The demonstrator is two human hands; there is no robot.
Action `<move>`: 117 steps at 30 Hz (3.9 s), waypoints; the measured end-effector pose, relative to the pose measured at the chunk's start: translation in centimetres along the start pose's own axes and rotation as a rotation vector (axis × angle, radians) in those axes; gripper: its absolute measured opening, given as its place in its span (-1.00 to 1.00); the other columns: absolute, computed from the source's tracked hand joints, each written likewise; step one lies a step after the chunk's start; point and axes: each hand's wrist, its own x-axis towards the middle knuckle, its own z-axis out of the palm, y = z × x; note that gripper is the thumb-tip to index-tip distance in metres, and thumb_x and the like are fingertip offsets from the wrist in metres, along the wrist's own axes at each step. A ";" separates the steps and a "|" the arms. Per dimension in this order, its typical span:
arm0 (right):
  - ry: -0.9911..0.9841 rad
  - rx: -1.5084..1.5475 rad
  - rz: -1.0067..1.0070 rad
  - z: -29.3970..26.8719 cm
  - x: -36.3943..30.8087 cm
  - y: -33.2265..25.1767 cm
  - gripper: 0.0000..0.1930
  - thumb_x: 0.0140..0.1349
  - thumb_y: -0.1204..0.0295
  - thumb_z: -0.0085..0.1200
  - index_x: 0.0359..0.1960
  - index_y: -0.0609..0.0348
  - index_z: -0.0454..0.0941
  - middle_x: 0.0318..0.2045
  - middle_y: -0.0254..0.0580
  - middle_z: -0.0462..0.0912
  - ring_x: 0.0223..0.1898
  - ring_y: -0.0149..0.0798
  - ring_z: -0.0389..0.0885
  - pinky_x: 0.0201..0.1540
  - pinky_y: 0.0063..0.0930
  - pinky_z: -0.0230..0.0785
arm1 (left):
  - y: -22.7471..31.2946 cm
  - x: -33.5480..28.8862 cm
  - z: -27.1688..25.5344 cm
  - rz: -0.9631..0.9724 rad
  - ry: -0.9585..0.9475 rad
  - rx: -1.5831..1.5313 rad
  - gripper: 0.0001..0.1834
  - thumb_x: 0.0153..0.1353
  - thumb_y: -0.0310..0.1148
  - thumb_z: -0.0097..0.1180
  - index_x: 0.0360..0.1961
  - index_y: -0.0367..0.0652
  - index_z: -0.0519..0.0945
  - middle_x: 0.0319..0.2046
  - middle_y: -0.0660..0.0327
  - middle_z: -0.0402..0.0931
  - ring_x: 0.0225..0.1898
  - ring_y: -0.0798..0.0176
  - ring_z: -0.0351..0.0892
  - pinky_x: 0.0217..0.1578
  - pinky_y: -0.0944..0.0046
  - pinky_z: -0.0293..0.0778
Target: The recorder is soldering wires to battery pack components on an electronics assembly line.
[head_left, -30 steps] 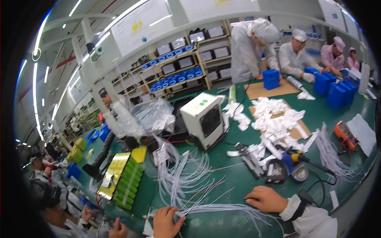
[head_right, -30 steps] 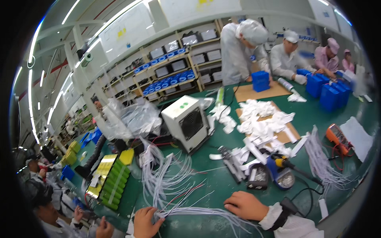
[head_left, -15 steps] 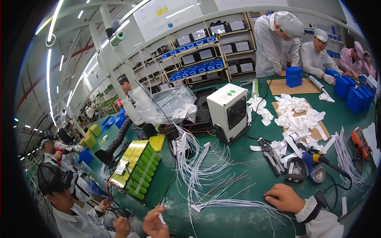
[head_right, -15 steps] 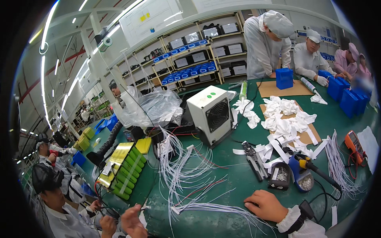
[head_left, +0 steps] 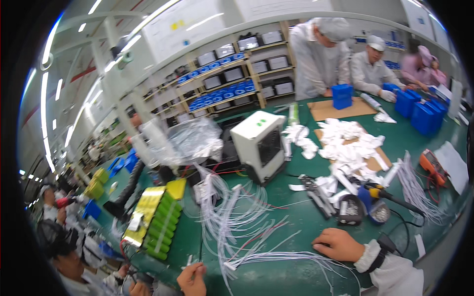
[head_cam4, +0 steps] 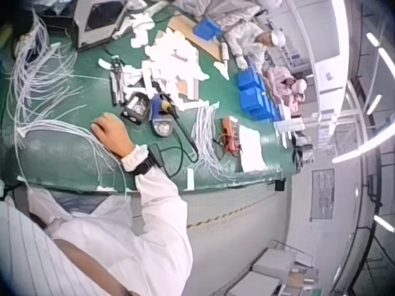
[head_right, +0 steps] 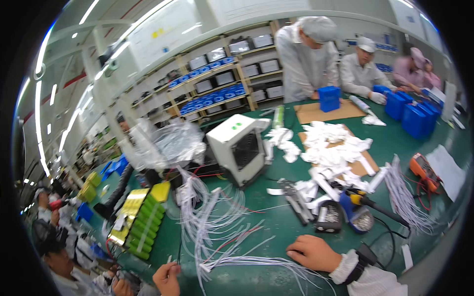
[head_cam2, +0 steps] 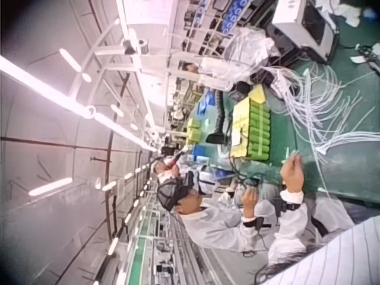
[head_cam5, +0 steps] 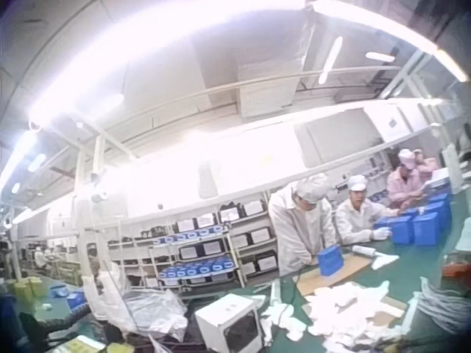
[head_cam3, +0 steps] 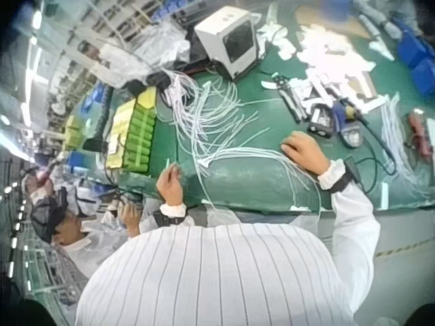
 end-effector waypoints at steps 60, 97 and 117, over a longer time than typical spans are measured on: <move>0.099 0.672 0.384 -0.6 -1.4 -1.5 -0.78 0.41 0.34 0.24 -0.12 0.27 0.71 -0.32 -0.40 0.68 -0.26 -0.53 0.54 -0.19 -0.54 0.41 | 11.3 -0.3 19.4 0.410 -0.885 -0.424 -0.86 0.25 -0.51 0.28 -0.19 -0.31 0.66 -0.06 0.00 0.69 -0.31 0.13 0.73 -0.32 0.27 0.62; 1.147 0.889 0.675 -6.2 -8.4 -0.5 -0.30 0.47 0.36 0.05 0.54 0.04 -0.02 -0.09 -0.04 0.62 -0.48 -0.34 0.57 -0.46 -0.42 0.50 | 9.7 -0.3 21.7 0.531 -0.616 -0.534 -0.88 0.17 -0.48 0.31 -0.30 -0.23 0.61 0.08 0.05 0.67 -0.40 0.17 0.71 -0.41 0.29 0.60; 1.039 0.535 0.238 -7.3 -5.8 -1.3 -0.63 0.42 0.28 0.07 -0.13 0.48 0.62 -0.39 0.13 0.72 -0.46 -0.07 0.73 -0.37 -0.26 0.63 | 10.1 0.2 20.6 0.344 -0.582 -0.495 -0.86 0.12 -0.58 0.32 -0.29 -0.29 0.63 -0.02 0.01 0.70 -0.15 0.07 0.76 -0.18 0.23 0.67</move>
